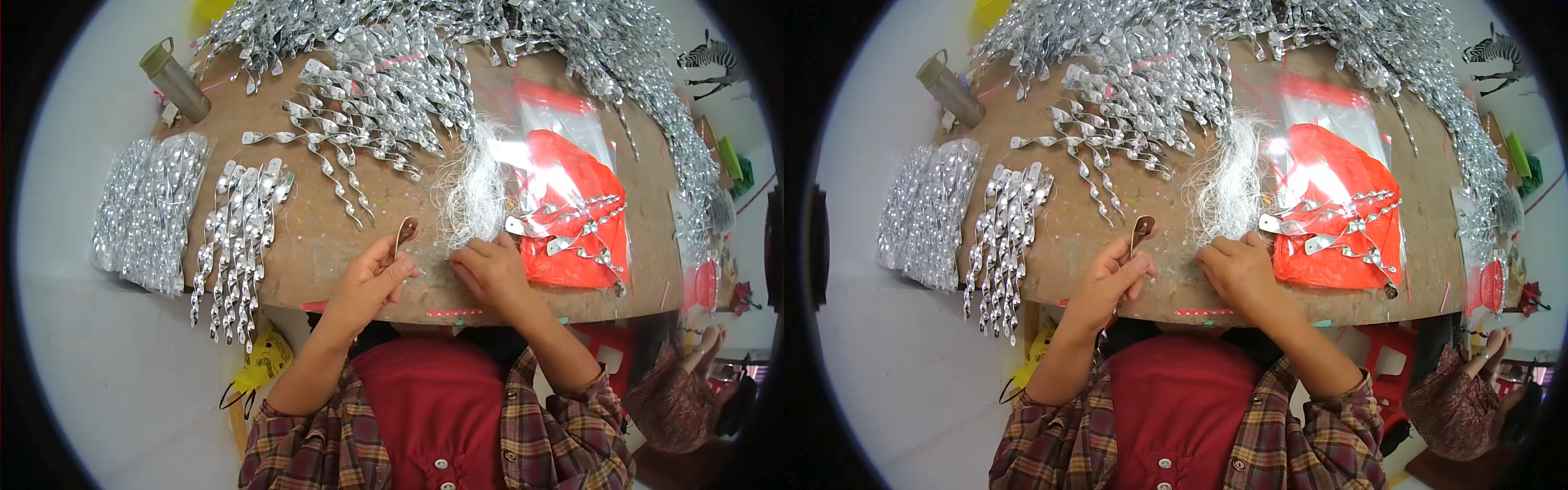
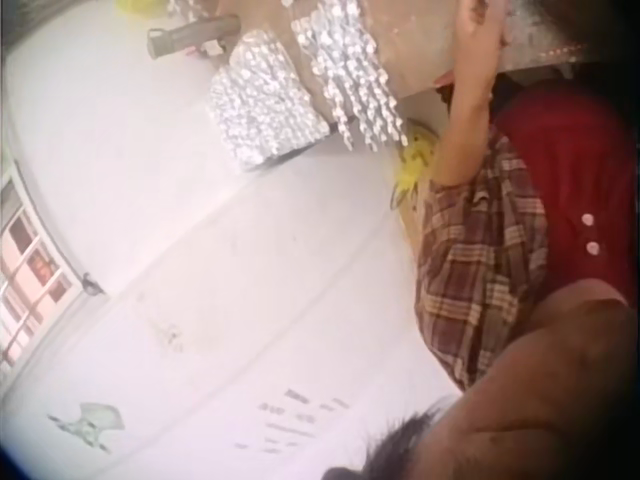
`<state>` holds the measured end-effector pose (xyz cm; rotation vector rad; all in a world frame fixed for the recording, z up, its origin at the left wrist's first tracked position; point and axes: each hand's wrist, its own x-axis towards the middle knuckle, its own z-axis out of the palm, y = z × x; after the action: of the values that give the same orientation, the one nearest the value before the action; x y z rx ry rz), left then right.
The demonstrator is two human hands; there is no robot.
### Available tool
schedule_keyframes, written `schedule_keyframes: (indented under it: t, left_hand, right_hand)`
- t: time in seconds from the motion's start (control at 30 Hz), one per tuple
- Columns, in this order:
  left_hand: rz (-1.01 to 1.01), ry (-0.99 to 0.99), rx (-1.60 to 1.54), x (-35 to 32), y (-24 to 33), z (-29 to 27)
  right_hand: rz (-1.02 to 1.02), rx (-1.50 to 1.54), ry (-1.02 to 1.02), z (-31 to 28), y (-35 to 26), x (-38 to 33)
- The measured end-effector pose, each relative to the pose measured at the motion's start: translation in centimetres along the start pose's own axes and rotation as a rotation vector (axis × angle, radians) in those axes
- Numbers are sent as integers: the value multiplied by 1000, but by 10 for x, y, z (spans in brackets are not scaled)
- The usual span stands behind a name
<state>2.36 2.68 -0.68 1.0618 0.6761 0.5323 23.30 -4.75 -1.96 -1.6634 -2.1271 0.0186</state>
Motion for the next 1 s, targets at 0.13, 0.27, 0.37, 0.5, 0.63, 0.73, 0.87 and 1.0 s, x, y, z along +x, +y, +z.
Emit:
schedule_keyframes:
  t: [0.13, 0.27, 0.37, 0.5, 0.63, 0.73, 0.87, 1.0]
  left_hand:
    - [8, -30, -33, 0, -3, -1]
    - [-50, 6, -37, -5, -7, -5]
    - [-95, -1, -52, -3, -10, -4]
    - [-127, -56, -32, 3, -12, 3]
    - [-146, -98, -41, 5, -12, 13]
    - [-166, -100, -43, 4, -13, 17]
    - [-166, -86, -51, 2, -12, 19]
    - [-168, -81, -52, 0, -9, 21]
  right_hand:
    - [-9, -65, -67, 0, 21, 12]
    - [204, 114, 39, -26, 31, -1]
    - [231, 48, -46, -37, 35, -25]
    - [202, -123, -119, -38, 30, -43]
    - [91, -199, -89, -26, 37, -47]
    - [34, -244, -101, -20, 42, -48]
    - [-34, -236, -95, -18, 44, -44]
    - [105, 162, -66, -37, 31, -33]
